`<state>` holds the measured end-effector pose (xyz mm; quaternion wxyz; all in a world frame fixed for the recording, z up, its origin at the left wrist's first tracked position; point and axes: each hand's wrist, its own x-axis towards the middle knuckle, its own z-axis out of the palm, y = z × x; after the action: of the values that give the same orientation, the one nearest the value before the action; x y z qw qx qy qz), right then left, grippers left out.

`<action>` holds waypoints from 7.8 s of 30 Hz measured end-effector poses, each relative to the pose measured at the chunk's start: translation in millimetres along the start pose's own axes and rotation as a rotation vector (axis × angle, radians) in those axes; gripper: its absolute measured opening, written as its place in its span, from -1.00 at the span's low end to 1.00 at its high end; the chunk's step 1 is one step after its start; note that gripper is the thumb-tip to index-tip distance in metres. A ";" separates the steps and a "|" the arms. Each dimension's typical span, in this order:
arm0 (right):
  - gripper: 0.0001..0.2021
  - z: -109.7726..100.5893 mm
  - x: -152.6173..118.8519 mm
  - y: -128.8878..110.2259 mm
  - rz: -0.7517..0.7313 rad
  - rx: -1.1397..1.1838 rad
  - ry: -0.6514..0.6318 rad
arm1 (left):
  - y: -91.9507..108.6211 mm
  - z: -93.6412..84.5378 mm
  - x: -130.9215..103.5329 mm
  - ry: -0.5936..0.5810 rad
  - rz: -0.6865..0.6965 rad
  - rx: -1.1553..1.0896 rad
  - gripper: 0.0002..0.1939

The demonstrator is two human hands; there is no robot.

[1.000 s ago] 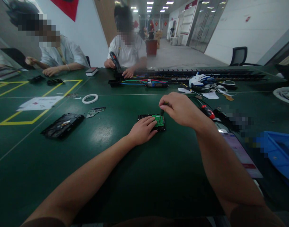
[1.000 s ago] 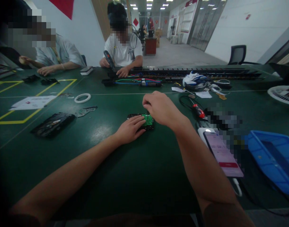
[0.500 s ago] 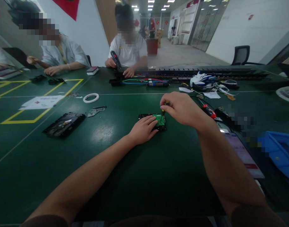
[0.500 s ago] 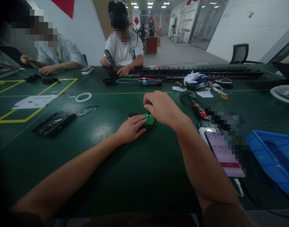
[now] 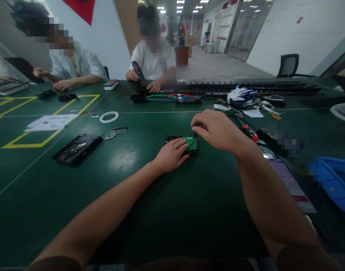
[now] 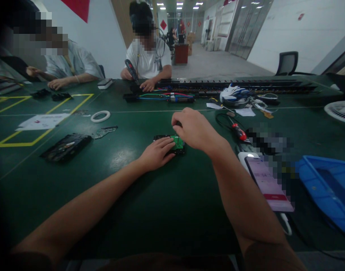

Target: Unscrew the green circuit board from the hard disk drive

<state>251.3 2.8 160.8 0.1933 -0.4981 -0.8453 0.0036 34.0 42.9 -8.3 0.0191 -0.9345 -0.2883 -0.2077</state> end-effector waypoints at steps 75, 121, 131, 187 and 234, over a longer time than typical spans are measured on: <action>-0.76 -2.6 -1.0 -2.6 0.053 0.013 0.038 | 0.2 -0.1 -0.5 -0.002 -0.004 0.005 -0.51; -0.78 2.6 1.2 -1.2 0.120 -0.056 0.064 | 1.9 -0.7 0.3 0.003 -0.008 0.005 -0.51; -0.84 -3.9 -1.3 -2.2 0.086 -0.034 0.038 | 3.0 0.8 0.4 0.024 0.005 0.014 -0.52; -0.80 -2.8 -0.9 3.0 0.015 0.051 0.065 | 1.7 -0.8 -0.6 0.014 -0.004 0.002 -0.52; -0.83 -4.8 -1.6 5.8 0.053 0.017 0.067 | 0.8 -0.3 -0.4 -0.013 -0.009 -0.001 -0.50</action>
<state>258.5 3.5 163.6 0.2254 -0.5184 -0.8249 -0.0008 34.0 42.0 -8.1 0.0159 -0.9346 -0.2926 -0.2018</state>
